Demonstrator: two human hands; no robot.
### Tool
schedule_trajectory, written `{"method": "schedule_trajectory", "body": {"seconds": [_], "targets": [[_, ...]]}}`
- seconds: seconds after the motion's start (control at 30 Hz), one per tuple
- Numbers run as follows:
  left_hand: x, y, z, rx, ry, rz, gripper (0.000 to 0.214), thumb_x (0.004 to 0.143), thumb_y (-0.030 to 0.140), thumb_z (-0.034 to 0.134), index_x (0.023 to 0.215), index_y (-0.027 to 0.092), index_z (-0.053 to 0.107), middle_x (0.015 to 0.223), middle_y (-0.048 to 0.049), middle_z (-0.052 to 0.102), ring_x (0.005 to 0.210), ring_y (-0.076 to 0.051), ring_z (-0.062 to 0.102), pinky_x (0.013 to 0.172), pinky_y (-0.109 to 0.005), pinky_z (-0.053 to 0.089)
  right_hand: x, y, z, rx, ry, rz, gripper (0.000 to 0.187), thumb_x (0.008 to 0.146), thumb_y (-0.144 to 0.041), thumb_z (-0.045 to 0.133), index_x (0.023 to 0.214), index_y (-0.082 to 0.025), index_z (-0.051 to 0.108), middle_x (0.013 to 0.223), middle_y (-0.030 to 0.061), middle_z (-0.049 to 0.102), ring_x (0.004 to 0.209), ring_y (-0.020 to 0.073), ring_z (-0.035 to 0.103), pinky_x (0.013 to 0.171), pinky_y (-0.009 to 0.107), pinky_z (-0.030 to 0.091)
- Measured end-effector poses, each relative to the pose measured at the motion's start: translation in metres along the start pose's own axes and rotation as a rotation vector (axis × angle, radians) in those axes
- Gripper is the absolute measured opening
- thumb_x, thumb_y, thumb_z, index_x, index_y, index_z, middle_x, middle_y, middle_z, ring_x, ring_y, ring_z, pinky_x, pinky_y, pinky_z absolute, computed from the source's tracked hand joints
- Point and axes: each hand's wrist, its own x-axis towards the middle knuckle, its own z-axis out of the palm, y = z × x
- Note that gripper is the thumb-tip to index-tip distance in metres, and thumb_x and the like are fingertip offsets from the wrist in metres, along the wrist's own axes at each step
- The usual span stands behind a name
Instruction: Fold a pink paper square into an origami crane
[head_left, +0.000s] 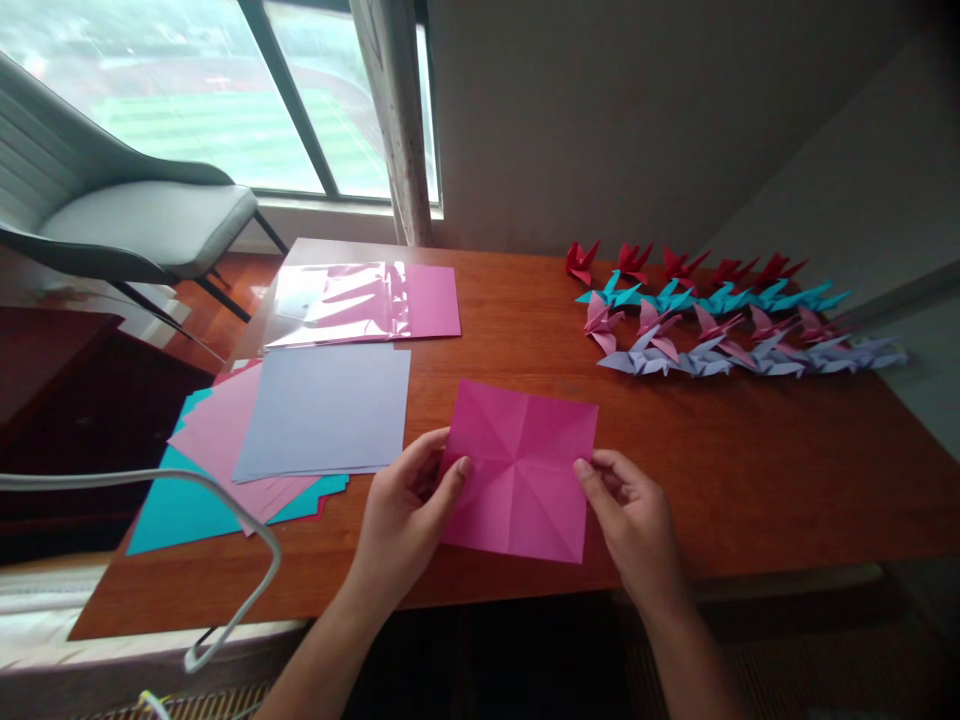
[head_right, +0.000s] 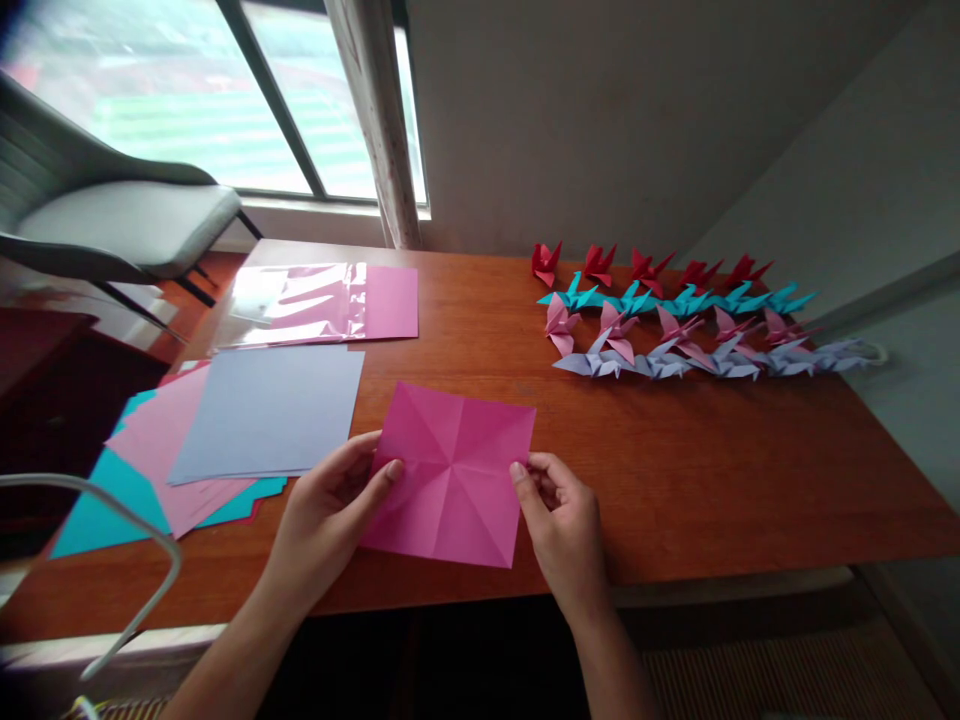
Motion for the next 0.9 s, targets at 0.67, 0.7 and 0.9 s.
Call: {"method": "schedule_trajectory", "body": {"seconds": [0.67,0.7,0.9], "targets": [[0.002,0.008,0.003,-0.131,0.001,-0.059,0.025,0.088,0.032,0.071,0.107,0.017,0.068,0.1,-0.0064,0.076,0.089,-0.019,0.071,0.08,-0.026,0.055,-0.01,0.0,-0.008,0.156,-0.07,-0.033,0.044,0.092,-0.06,0.056,0.114,-0.024,0.068,0.105,0.01,0.073,0.094,0.0255,0.069,0.079,0.035,0.054],[0.002,0.008,0.004,-0.133,-0.002,-0.061,0.025,0.088,0.032,0.071,0.108,0.017,0.068,0.1,-0.0065,0.076,0.088,-0.019,0.071,0.08,-0.026,0.055,-0.011,-0.001,-0.007,0.157,-0.072,-0.03,0.045,0.089,-0.059,0.061,0.119,-0.024,0.066,0.108,0.0103,0.073,0.097,0.0258,0.069,0.081,0.035,0.055],[0.0,0.008,0.003,-0.133,0.005,-0.077,0.031,0.086,0.036,0.072,0.111,0.017,0.067,0.102,-0.0084,0.076,0.089,-0.02,0.072,0.08,-0.028,0.056,-0.01,-0.007,0.0,0.127,0.058,0.016,0.046,0.085,-0.043,0.073,0.124,-0.024,0.06,0.083,0.0017,0.072,0.07,0.0166,0.065,0.067,0.027,0.051]]}}
